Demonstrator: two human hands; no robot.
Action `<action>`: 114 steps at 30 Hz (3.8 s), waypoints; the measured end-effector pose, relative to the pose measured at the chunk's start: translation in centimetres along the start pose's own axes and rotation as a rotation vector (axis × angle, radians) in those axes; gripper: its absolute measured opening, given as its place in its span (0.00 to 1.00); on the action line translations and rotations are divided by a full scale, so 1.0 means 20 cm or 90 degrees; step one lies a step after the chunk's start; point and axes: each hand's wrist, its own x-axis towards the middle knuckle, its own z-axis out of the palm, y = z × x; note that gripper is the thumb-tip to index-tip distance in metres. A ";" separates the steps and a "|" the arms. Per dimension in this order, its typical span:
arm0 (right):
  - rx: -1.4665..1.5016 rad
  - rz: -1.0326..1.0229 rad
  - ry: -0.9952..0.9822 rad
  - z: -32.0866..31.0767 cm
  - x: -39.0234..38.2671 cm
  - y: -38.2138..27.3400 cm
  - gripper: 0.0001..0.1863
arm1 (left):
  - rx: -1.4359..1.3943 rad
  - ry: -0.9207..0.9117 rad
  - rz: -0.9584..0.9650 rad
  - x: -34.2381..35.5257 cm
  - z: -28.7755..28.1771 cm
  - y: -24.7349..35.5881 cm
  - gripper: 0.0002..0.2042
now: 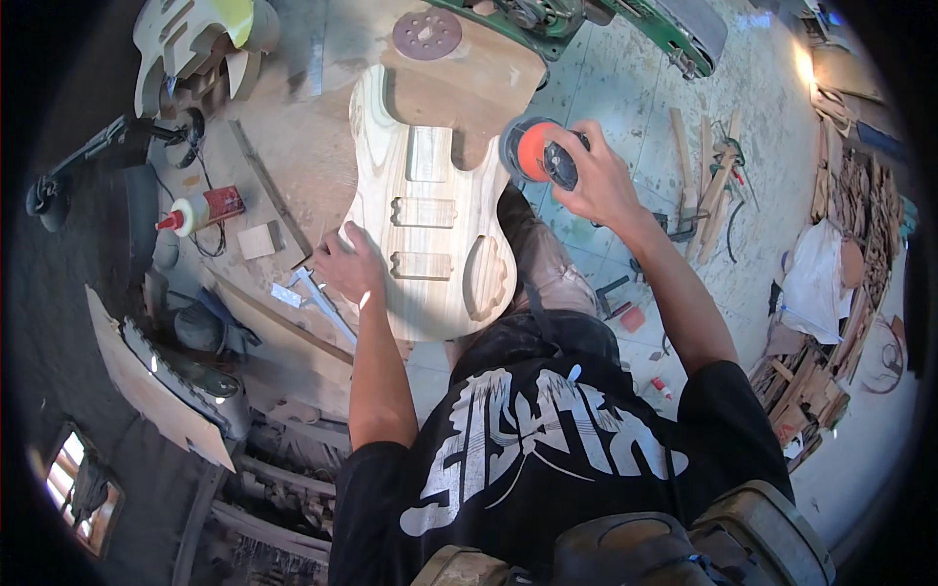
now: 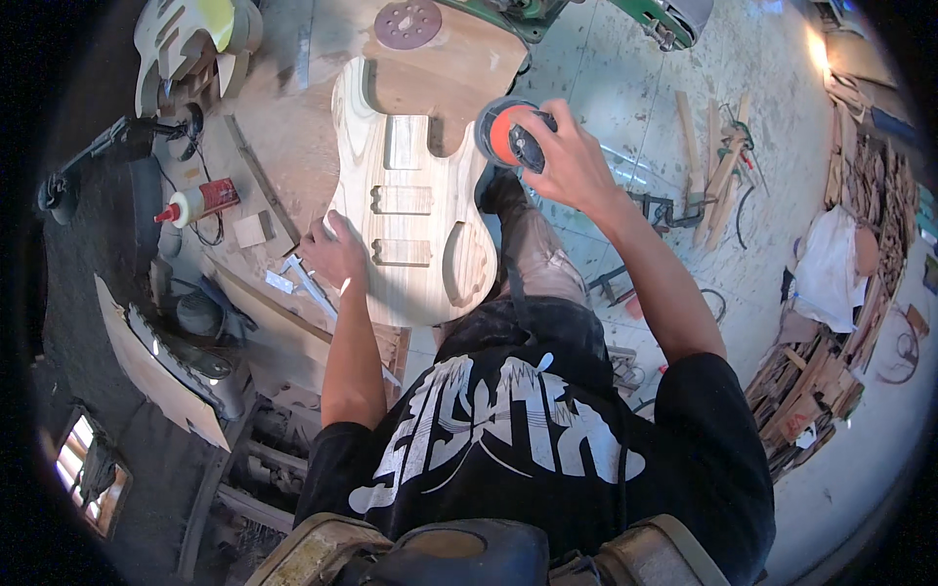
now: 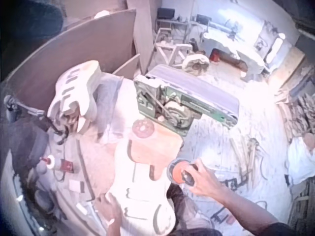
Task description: The person sands a wooden guitar body with an orbital sander on a workbench and rotates the object to access different sides.
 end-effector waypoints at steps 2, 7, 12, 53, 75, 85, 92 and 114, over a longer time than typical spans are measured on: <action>-0.005 -0.004 -0.021 0.01 -0.01 -0.01 0.39 | 0.004 -0.007 -0.002 0.00 0.00 0.00 0.26; -0.033 -0.113 -0.055 0.02 -0.05 -0.07 0.40 | -0.002 -0.016 -0.019 0.00 0.00 -0.01 0.26; -0.045 -0.063 -0.037 0.02 0.00 -0.08 0.39 | -0.006 -0.014 -0.013 0.00 0.01 -0.01 0.25; -0.024 -0.117 0.020 0.10 -0.06 -0.15 0.39 | 0.021 0.005 0.008 0.00 0.03 -0.05 0.25; 0.001 -0.094 -0.001 0.11 -0.09 -0.18 0.37 | 0.024 -0.016 0.012 0.00 0.00 -0.03 0.25; -0.013 -0.096 -0.031 0.10 -0.10 -0.19 0.39 | 0.021 0.004 0.019 0.00 0.02 -0.03 0.24; -0.040 -0.047 0.017 0.09 0.00 -0.11 0.38 | 0.019 0.023 0.035 0.00 0.04 -0.06 0.24; 0.105 0.052 0.027 -0.06 -0.07 0.02 0.36 | 0.009 0.024 0.015 0.00 0.02 -0.03 0.24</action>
